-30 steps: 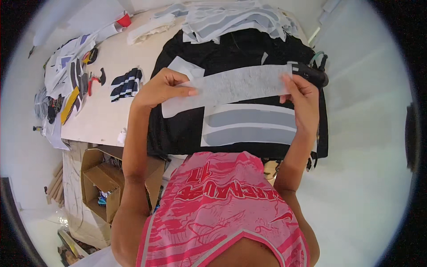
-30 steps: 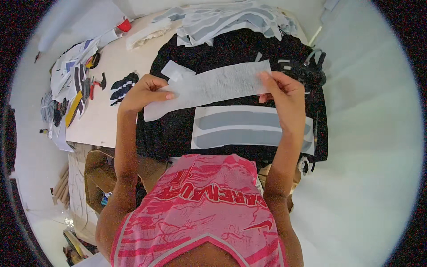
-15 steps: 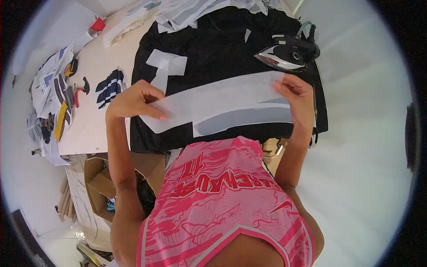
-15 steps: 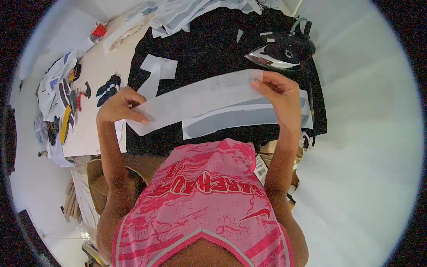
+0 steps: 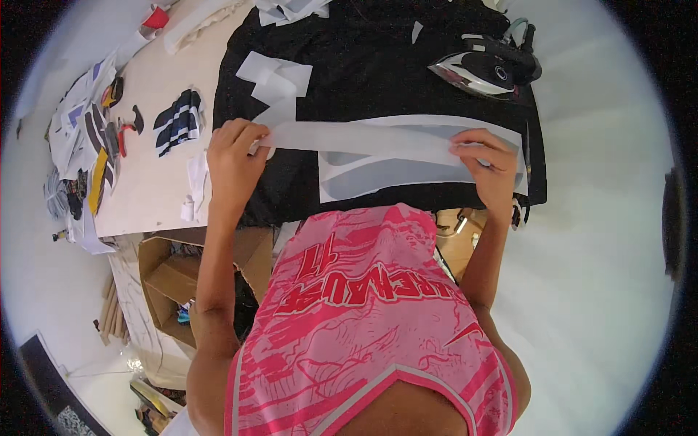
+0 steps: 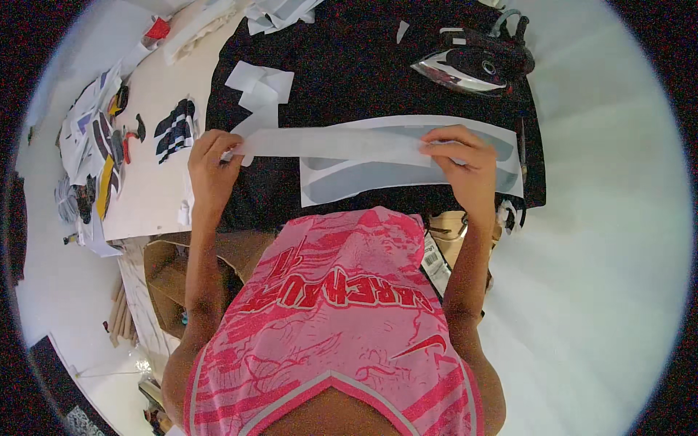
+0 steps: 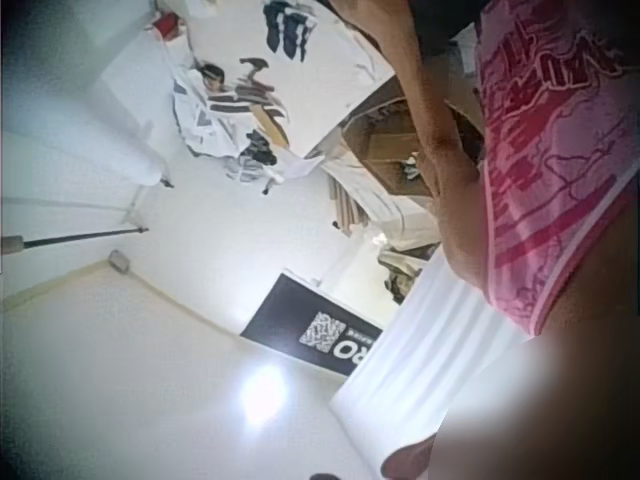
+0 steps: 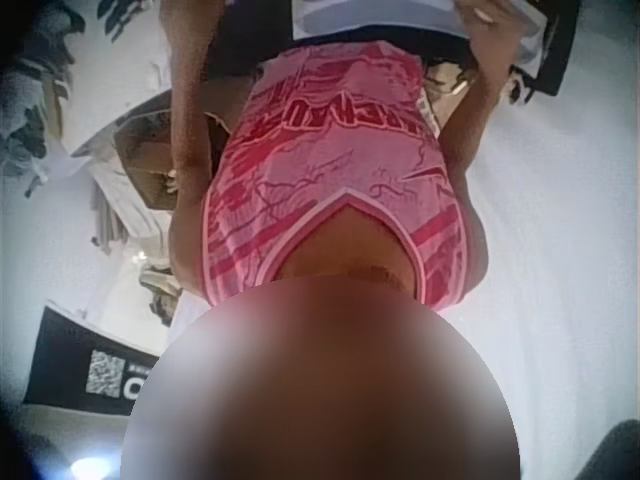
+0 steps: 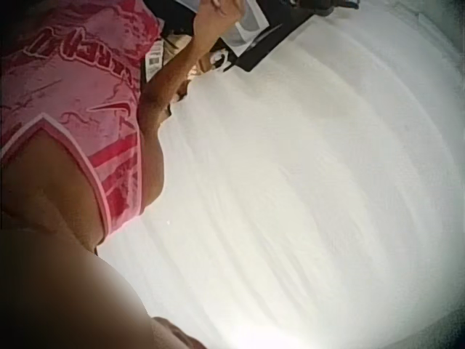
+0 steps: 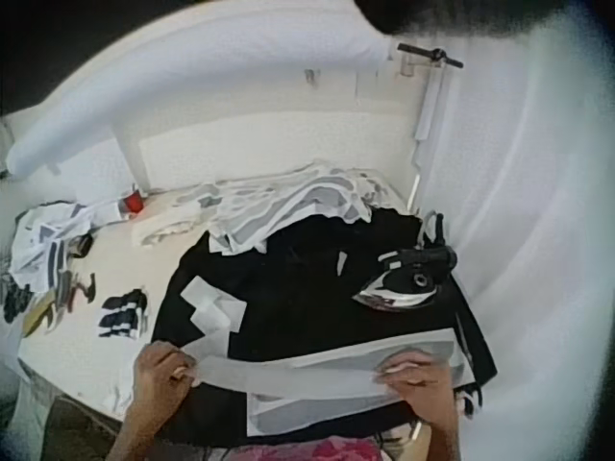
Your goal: Preparing and ironing fabric pieces for printing.
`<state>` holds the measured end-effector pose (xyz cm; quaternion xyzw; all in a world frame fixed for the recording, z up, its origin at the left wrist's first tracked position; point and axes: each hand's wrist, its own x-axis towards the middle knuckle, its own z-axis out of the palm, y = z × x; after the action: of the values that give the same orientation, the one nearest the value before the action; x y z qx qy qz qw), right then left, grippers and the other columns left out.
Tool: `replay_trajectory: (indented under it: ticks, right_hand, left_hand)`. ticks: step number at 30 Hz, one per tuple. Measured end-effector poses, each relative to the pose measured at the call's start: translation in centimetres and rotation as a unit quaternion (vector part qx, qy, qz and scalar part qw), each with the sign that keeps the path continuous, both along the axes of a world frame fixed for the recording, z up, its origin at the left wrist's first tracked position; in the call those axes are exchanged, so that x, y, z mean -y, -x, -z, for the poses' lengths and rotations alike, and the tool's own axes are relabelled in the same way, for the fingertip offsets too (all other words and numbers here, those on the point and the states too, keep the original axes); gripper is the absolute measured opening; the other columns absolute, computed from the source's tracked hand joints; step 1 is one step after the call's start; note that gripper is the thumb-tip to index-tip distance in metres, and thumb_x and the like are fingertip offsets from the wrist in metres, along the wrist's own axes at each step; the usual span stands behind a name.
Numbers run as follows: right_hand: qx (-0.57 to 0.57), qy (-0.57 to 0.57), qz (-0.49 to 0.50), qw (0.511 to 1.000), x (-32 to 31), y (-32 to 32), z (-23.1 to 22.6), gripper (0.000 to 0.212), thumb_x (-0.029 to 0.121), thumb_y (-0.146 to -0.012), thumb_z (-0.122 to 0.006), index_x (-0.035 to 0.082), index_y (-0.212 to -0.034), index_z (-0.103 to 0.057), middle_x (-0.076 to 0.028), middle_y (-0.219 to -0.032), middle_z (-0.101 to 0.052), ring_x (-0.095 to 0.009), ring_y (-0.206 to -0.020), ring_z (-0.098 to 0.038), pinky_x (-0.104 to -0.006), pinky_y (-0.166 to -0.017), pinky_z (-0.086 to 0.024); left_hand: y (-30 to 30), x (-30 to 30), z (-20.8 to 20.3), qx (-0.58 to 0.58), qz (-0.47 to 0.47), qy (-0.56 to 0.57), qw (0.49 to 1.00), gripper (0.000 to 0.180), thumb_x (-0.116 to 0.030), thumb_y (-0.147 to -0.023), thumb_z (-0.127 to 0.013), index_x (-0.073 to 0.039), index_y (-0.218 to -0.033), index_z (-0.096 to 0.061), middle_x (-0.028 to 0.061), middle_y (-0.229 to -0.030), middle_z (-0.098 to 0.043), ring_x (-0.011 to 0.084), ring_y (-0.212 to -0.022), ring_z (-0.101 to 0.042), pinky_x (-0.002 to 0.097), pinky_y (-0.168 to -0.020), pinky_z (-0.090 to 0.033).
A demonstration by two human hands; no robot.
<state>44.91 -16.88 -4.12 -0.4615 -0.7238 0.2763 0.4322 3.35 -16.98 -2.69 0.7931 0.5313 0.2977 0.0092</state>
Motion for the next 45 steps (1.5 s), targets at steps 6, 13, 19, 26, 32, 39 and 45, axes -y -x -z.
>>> replay_trajectory:
  ticks: [6,13,19,26,32,39,45]
  right_hand:
    - [-0.065,0.066,0.07,0.993,0.4,0.4,4.6,0.016,-0.005,-0.087,-0.073,0.001,-0.101,-0.076,-0.009,-0.107,-0.073,-0.016,-0.091,-0.069,-0.0287,-0.083,-0.054]
    - [-0.124,0.225,0.133,0.957,-4.3,5.3,7.2,0.04,0.023,-0.094,-0.078,0.006,-0.128,-0.068,-0.006,-0.101,-0.075,-0.012,-0.089,-0.067,-0.0263,-0.081,-0.053]
    - [0.096,0.148,-0.007,0.984,-8.5,8.4,6.2,0.058,0.03,-0.079,-0.088,0.009,-0.13,-0.068,-0.012,-0.115,-0.071,-0.023,-0.102,-0.067,-0.0355,-0.086,-0.054]
    - [0.345,0.0,-0.187,0.92,-10.7,8.7,4.6,0.04,0.022,-0.07,-0.09,0.006,-0.103,-0.073,-0.013,-0.15,-0.049,-0.032,-0.146,-0.039,-0.0445,-0.115,-0.037]
    - [0.21,0.022,-0.26,0.942,-10.8,7.8,3.5,0.032,0.019,-0.072,-0.09,0.003,-0.092,-0.072,-0.014,-0.134,-0.063,-0.033,-0.139,-0.05,-0.0446,-0.113,-0.039]
    - [0.224,0.281,-0.154,0.921,-8.2,5.2,-3.8,0.028,0.019,-0.081,-0.087,0.001,-0.096,-0.071,-0.007,-0.109,-0.072,-0.022,-0.116,-0.064,-0.034,-0.096,-0.049]
    - [-0.017,0.267,-0.275,0.923,-7.0,0.3,1.8,0.023,0.014,-0.085,-0.084,0.002,-0.09,-0.065,0.003,-0.086,-0.062,-0.007,-0.083,-0.054,-0.0245,-0.075,-0.044]
  left_hand:
    - [0.9,1.8,7.6,-0.028,-0.015,-0.069,0.997,0.029,0.001,-0.067,-0.077,-0.004,-0.087,-0.057,0.0145,-0.123,-0.065,0.0394,-0.112,-0.06,0.0486,-0.096,-0.047]
    - [0.3,1.3,9.2,-0.094,0.046,0.03,0.994,0.031,0.0,-0.072,-0.073,-0.005,-0.097,-0.055,0.0135,-0.137,-0.058,0.0362,-0.133,-0.051,0.0561,-0.116,-0.034]
    - [-1.7,2.0,7.0,-0.16,0.061,0.041,0.984,0.021,-0.01,-0.081,-0.072,-0.006,-0.098,-0.06,0.0147,-0.132,-0.061,0.0367,-0.135,-0.049,0.0657,-0.122,-0.021]
    - [-4.5,2.1,4.5,-0.042,0.056,0.058,0.996,0.039,-0.025,-0.083,-0.081,-0.005,-0.112,-0.067,0.0142,-0.123,-0.065,0.0366,-0.126,-0.056,0.0596,-0.119,-0.029]
    - [-8.2,-2.5,6.8,0.099,0.051,0.122,0.986,0.043,-0.018,-0.082,-0.081,0.0,-0.118,-0.067,0.0166,-0.122,-0.066,0.0399,-0.112,-0.062,0.0438,-0.098,-0.05]
    - [-6.9,-5.3,5.6,0.241,0.179,0.367,0.881,0.025,-0.019,-0.091,-0.079,0.004,-0.096,-0.071,0.0012,-0.079,-0.067,0.0074,-0.075,-0.057,0.0272,-0.065,-0.045]
    - [-3.3,-4.3,4.7,0.325,0.18,0.556,0.743,0.011,-0.013,-0.095,-0.076,-0.003,-0.095,-0.07,-0.007,-0.083,-0.063,0.0015,-0.079,-0.054,0.0225,-0.067,-0.044]
